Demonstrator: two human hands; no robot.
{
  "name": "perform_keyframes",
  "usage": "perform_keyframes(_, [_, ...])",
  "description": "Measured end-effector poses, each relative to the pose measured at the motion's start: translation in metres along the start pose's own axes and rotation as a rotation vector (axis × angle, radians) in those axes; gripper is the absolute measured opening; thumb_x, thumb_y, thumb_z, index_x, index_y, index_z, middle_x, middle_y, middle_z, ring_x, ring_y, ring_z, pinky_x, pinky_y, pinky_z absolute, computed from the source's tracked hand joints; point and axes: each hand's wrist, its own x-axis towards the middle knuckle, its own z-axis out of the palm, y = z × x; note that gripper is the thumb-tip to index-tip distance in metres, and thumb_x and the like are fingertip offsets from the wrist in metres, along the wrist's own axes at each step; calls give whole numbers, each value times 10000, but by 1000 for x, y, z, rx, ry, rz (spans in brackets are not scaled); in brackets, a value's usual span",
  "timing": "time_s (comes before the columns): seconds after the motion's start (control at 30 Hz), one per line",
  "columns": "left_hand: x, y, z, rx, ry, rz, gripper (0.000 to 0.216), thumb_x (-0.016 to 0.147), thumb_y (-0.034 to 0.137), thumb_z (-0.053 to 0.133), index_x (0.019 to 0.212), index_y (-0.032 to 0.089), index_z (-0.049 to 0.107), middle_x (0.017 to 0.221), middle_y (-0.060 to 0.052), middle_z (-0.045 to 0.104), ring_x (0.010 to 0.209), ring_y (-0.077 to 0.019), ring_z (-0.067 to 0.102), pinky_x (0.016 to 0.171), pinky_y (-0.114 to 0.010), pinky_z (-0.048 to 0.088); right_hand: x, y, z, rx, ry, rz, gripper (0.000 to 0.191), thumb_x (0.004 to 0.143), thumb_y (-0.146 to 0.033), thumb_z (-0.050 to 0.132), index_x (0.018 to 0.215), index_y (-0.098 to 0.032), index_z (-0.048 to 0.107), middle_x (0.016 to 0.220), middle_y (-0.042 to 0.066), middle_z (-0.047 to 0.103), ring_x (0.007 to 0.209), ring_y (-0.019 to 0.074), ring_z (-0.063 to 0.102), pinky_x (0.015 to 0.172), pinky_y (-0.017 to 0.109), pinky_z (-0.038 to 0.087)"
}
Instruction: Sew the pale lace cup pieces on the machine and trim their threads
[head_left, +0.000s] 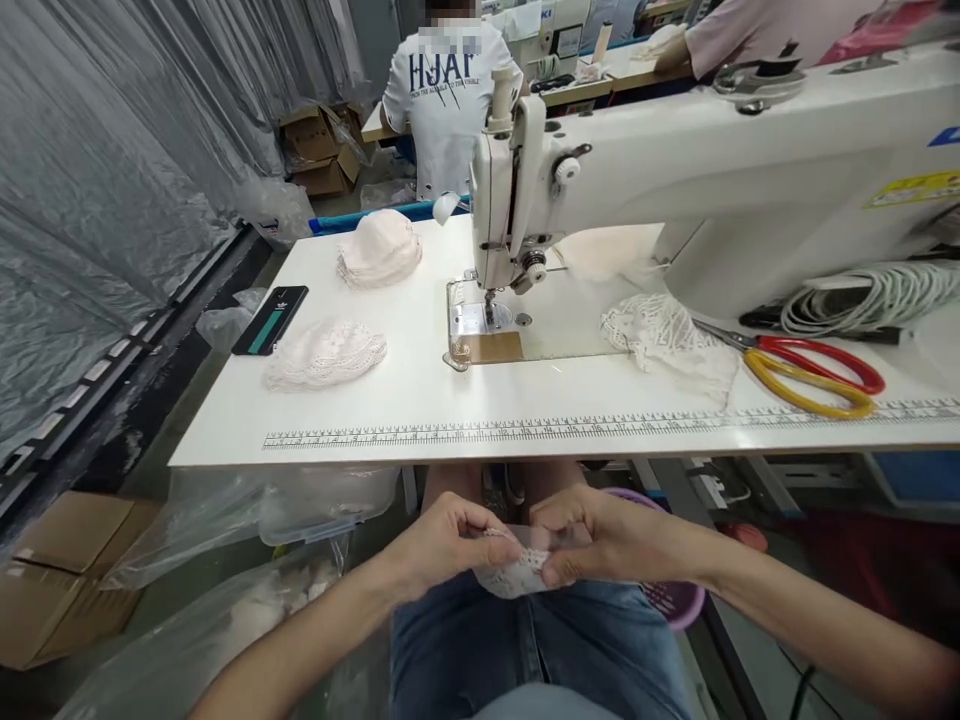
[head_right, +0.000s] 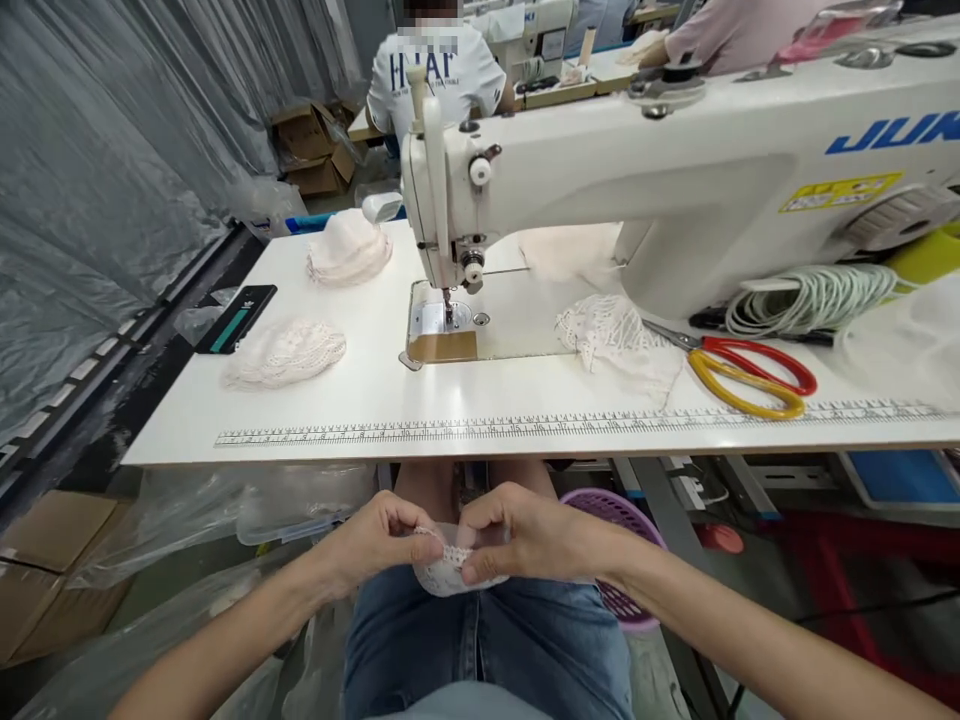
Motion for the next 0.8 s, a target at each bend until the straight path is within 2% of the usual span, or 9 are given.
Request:
perform_keyframes(0.23, [11, -21, -7, -258, -3, -38, 335, 562, 386, 809, 640, 84, 686, 578, -30, 629, 548, -90, 517, 573, -205, 391, -10, 17, -12, 111, -4, 63, 274, 691, -363, 714, 788, -110, 676, 716, 14, 613, 647, 106, 540, 599, 209, 427])
perform_keyframes(0.37, [15, -29, -10, -407, 11, -54, 327, 550, 344, 828, 606, 94, 624, 564, -15, 616, 520, -81, 523, 531, -182, 389, -9, 33, -10, 231, -34, 67, 312, 633, -355, 762, 798, -112, 660, 700, -8, 598, 642, 97, 533, 609, 205, 426])
perform_keyframes(0.53, [15, -41, -11, -641, 20, -3, 283, 611, 276, 804, 605, 112, 574, 601, -16, 635, 542, -92, 571, 538, -171, 434, -9, 47, -15, 344, 20, 57, 257, 704, -343, 725, 789, -106, 672, 686, -13, 583, 627, 77, 508, 606, 196, 406])
perform_keyframes(0.67, [16, -55, -8, -814, 68, 74, 156, 669, 220, 764, 719, 125, 651, 687, -18, 678, 614, -101, 621, 616, -174, 482, -7, 53, -18, 467, 1, -10, 313, 744, -407, 686, 839, -109, 661, 726, -10, 579, 654, 68, 510, 629, 189, 401])
perform_keyframes(0.8, [20, -68, -9, -961, 228, 122, 102, 760, 129, 665, 850, 155, 707, 880, -34, 725, 796, -126, 671, 812, -197, 489, -2, 58, -17, 550, 53, -36, 397, 667, -418, 749, 907, -121, 645, 780, 0, 598, 704, 88, 547, 675, 208, 429])
